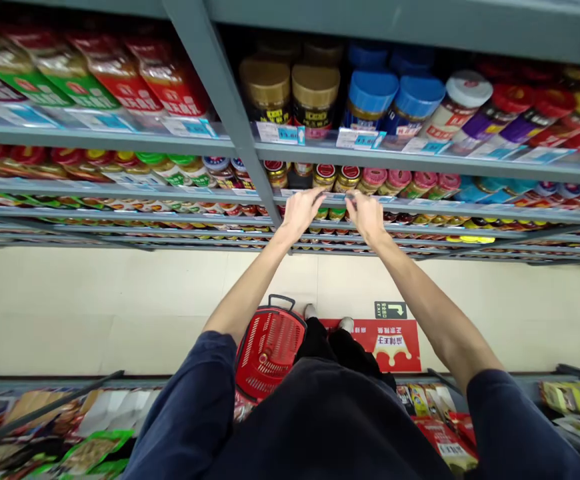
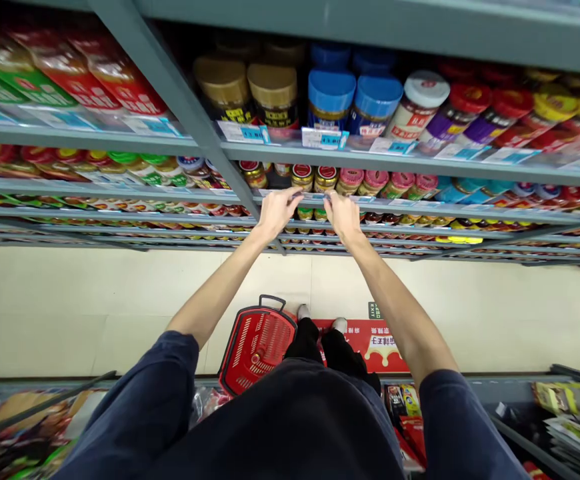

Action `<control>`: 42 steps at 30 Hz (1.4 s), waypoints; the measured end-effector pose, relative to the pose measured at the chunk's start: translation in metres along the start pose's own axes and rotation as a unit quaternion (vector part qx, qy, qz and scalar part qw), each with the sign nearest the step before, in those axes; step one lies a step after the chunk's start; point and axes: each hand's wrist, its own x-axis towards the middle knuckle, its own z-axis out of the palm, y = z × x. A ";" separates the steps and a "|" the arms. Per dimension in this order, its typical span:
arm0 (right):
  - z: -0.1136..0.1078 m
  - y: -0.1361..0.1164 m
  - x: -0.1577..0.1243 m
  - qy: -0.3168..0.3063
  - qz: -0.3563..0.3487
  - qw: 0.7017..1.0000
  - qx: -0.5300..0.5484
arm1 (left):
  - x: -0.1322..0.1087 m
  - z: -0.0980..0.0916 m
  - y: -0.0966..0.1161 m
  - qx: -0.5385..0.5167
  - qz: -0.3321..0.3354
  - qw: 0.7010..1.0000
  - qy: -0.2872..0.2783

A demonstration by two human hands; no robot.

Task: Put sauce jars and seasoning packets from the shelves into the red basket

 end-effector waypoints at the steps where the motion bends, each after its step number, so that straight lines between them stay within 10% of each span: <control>1: 0.003 0.001 0.003 0.003 0.006 1.000 -0.006 | 0.003 0.005 0.001 0.013 -0.010 1.000 -0.006; 11: -0.022 -0.002 0.013 0.075 -0.099 0.991 0.041 | 0.025 -0.010 -0.007 -0.064 0.060 0.991 0.105; 22: -0.038 0.008 0.047 -0.034 -0.139 0.989 0.044 | 0.066 0.003 -0.038 -0.085 0.108 0.990 0.016; 28: -0.052 0.000 0.036 -0.027 -0.119 0.992 0.033 | 0.052 -0.011 -0.011 -0.047 0.103 0.993 0.016; 31: -0.038 0.003 -0.014 0.030 -0.129 0.989 0.066 | -0.019 -0.004 0.004 -0.089 0.004 0.990 0.112; 34: 0.022 0.023 -0.113 0.005 -0.065 0.985 0.160 | -0.149 0.035 -0.002 -0.148 -0.213 0.950 0.175; 38: 0.126 0.065 -0.286 -0.372 0.081 0.921 0.085 | -0.355 0.108 -0.030 -0.152 -0.579 0.801 -0.023; 42: 0.199 0.096 -0.421 -0.536 0.053 0.842 0.020 | -0.526 0.156 -0.072 -0.165 -0.714 0.671 -0.115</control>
